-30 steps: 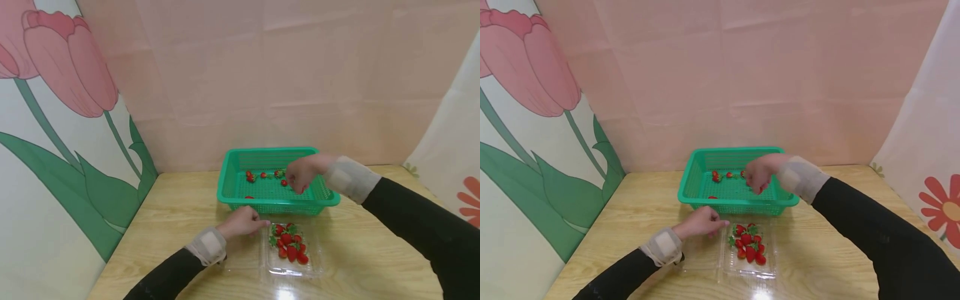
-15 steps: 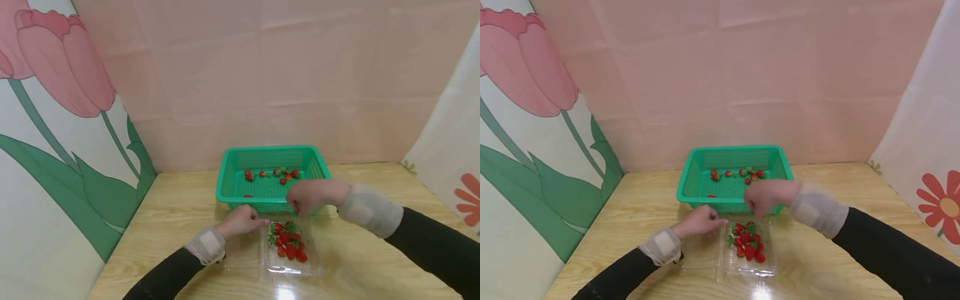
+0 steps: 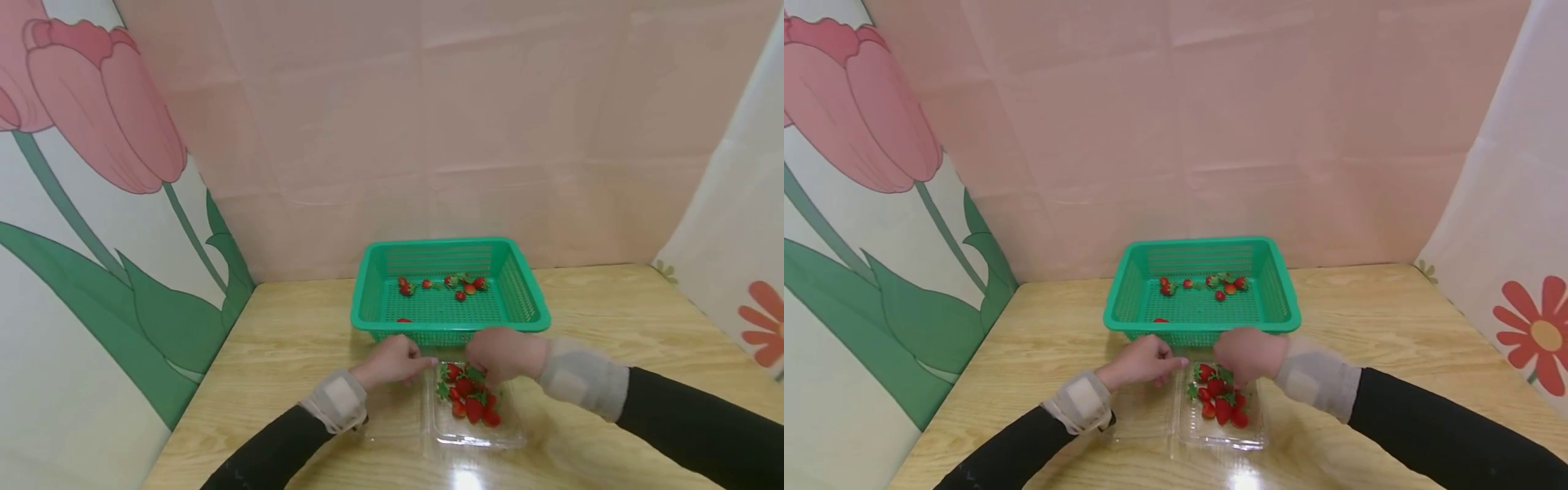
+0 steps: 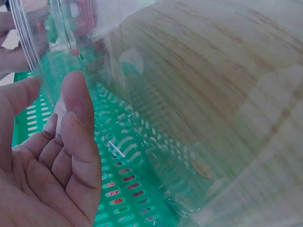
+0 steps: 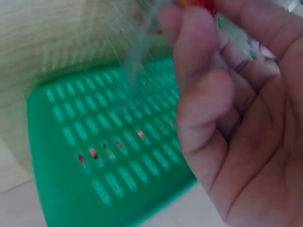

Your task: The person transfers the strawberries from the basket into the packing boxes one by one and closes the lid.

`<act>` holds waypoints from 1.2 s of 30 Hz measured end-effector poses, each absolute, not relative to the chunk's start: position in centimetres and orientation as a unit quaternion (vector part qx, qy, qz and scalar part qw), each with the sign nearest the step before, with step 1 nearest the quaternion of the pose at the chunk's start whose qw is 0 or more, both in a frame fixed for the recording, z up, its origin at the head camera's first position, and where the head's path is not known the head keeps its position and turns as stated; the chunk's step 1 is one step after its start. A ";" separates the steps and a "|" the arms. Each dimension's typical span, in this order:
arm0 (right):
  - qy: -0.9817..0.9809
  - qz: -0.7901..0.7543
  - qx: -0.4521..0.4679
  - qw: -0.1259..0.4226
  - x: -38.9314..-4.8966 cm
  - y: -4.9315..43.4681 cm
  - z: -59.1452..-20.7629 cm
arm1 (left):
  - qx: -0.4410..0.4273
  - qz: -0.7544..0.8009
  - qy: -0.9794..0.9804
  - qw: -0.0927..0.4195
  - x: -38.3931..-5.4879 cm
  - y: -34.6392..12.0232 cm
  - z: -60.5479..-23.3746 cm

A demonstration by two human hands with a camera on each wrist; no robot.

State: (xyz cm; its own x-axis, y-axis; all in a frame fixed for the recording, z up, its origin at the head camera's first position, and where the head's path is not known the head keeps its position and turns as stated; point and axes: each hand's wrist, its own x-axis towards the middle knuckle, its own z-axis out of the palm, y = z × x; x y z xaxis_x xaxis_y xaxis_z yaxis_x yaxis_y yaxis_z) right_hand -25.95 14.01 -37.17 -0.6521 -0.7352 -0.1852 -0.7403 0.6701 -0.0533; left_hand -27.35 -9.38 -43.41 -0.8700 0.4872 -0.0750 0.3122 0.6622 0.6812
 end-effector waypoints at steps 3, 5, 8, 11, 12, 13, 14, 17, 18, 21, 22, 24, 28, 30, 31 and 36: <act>0.913 0.043 -0.399 0.074 -26.0 13.7 -38.0 | 0.226 0.343 0.903 0.127 -27.4 -9.4 -43.4; 0.916 0.060 -0.390 0.068 -26.0 13.5 -38.6 | 0.228 0.342 0.903 0.127 -27.4 -9.5 -43.4; 0.920 0.077 -0.380 0.058 -26.0 13.3 -39.1 | 0.231 0.339 0.904 0.124 -27.4 -9.5 -43.5; 0.923 0.086 -0.371 0.057 -26.1 13.2 -39.5 | 0.232 0.339 0.904 0.121 -27.4 -9.5 -43.6; 0.923 0.086 -0.370 0.057 -26.1 13.2 -39.6 | 0.230 0.339 0.904 0.121 -27.4 -9.5 -43.7; 0.923 0.085 -0.370 0.058 -26.1 13.2 -39.7 | 0.229 0.340 0.904 0.122 -27.4 -9.5 -43.7; 0.924 0.084 -0.369 0.058 -26.1 13.1 -39.8 | 0.227 0.341 0.904 0.123 -27.4 -9.5 -43.8; 0.924 0.081 -0.370 0.057 -26.0 13.1 -40.0 | 0.222 0.341 0.905 0.126 -27.5 -9.4 -43.8; 0.924 0.079 -0.370 0.058 -26.0 13.0 -40.1 | 0.222 0.340 0.905 0.128 -27.5 -9.4 -43.8; 0.926 0.077 -0.364 0.065 -25.9 12.9 -40.0 | 0.222 0.342 0.904 0.127 -27.4 -9.4 -43.7; 0.927 0.074 -0.361 0.070 -25.9 12.9 -39.9 | 0.222 0.343 0.904 0.128 -27.4 -9.4 -43.7; 0.928 0.068 -0.356 0.082 -25.9 12.9 -39.7 | 0.222 0.346 0.903 0.127 -27.4 -9.4 -43.8; 0.929 0.052 -0.352 0.101 -25.9 13.0 -39.2 | 0.222 0.348 0.902 0.128 -27.4 -9.4 -43.8; 0.928 0.046 -0.357 0.102 -25.9 13.0 -38.8 | 0.221 0.348 0.902 0.128 -27.4 -9.4 -43.7; 0.926 0.047 -0.361 0.102 -25.9 13.1 -38.6 | 0.221 0.348 0.902 0.129 -27.4 -9.4 -43.7; 0.919 0.027 -0.372 0.128 -25.6 13.0 -35.9 | 0.218 0.349 0.902 0.129 -27.4 -9.4 -43.6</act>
State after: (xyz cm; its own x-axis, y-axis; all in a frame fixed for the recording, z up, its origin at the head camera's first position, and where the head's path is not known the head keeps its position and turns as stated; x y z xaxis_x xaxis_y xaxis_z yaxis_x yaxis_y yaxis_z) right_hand -25.62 13.02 -35.95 -0.6910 -0.6763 -0.2552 -0.6901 0.7223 -0.0456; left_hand -27.40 -9.42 -43.62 -0.8719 0.4830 -0.0807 0.3029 0.6614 0.6862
